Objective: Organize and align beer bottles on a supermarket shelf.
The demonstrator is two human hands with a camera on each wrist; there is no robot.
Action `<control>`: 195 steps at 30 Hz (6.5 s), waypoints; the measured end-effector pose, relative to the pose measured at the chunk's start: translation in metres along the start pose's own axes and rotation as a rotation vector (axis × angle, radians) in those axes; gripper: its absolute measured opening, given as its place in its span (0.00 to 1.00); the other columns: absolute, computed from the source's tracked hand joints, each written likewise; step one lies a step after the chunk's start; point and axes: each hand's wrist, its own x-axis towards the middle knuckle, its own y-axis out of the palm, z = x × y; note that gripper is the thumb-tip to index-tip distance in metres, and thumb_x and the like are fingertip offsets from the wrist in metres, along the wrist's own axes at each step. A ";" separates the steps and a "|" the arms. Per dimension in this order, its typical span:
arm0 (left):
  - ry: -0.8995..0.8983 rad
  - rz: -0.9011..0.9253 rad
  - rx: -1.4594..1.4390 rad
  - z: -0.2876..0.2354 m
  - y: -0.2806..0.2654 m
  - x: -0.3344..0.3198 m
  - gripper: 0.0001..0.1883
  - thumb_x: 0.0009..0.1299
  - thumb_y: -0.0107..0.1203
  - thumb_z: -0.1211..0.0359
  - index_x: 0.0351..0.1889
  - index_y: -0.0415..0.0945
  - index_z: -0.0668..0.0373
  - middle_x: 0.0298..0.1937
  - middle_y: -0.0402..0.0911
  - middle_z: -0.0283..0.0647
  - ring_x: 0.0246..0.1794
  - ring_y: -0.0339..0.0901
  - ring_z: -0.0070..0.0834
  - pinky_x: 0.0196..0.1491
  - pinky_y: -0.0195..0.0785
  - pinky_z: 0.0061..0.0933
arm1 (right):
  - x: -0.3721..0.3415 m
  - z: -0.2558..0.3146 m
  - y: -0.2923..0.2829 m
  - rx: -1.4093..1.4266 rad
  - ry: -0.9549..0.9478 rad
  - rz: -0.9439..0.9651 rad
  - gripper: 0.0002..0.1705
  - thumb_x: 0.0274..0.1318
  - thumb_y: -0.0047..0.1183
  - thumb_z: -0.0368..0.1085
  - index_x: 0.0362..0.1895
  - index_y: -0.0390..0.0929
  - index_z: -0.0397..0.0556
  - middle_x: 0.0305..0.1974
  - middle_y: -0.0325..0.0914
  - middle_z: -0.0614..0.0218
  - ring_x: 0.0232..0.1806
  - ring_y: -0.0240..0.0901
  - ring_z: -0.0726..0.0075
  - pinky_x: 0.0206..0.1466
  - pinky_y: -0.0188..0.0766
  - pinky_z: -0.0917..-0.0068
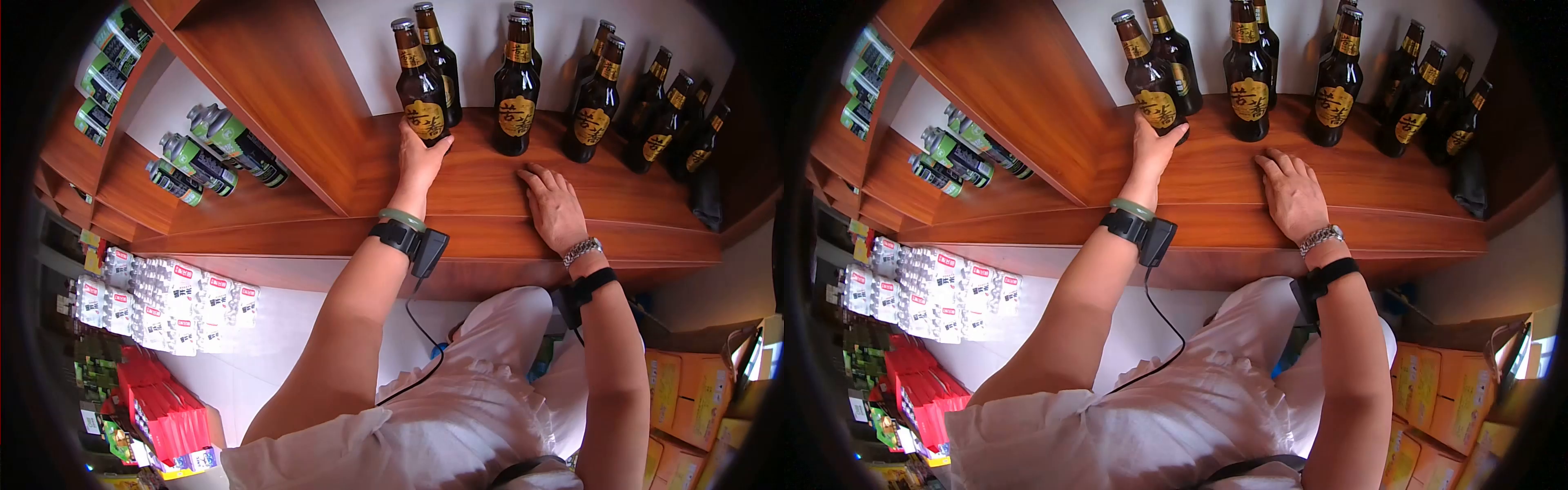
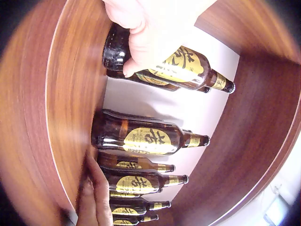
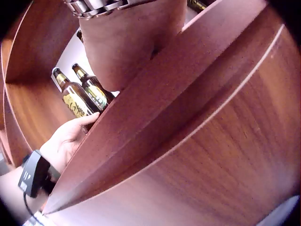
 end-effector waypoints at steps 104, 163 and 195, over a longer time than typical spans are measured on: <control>0.158 0.088 0.753 -0.057 -0.027 -0.076 0.42 0.71 0.60 0.65 0.78 0.48 0.61 0.65 0.73 0.55 0.65 0.72 0.53 0.65 0.68 0.47 | 0.047 0.019 0.023 0.539 0.403 -0.300 0.07 0.58 0.59 0.33 0.40 0.77 0.49 0.41 0.79 0.58 0.45 0.77 0.46 0.49 0.70 0.55; 0.548 -0.118 0.261 -0.104 -0.026 -0.022 0.40 0.66 0.68 0.73 0.74 0.58 0.67 0.71 0.68 0.53 0.73 0.67 0.41 0.76 0.55 0.42 | 0.000 0.062 0.021 0.312 -0.218 0.045 0.28 0.59 0.58 0.32 0.65 0.72 0.48 0.69 0.68 0.56 0.73 0.61 0.53 0.79 0.52 0.55; 0.074 0.111 0.170 -0.082 -0.047 -0.029 0.40 0.60 0.75 0.59 0.66 0.66 0.64 0.57 0.80 0.50 0.57 0.80 0.38 0.60 0.72 0.37 | 0.004 0.057 0.021 0.344 -0.227 0.016 0.25 0.56 0.56 0.31 0.60 0.77 0.46 0.65 0.72 0.58 0.68 0.66 0.53 0.76 0.55 0.58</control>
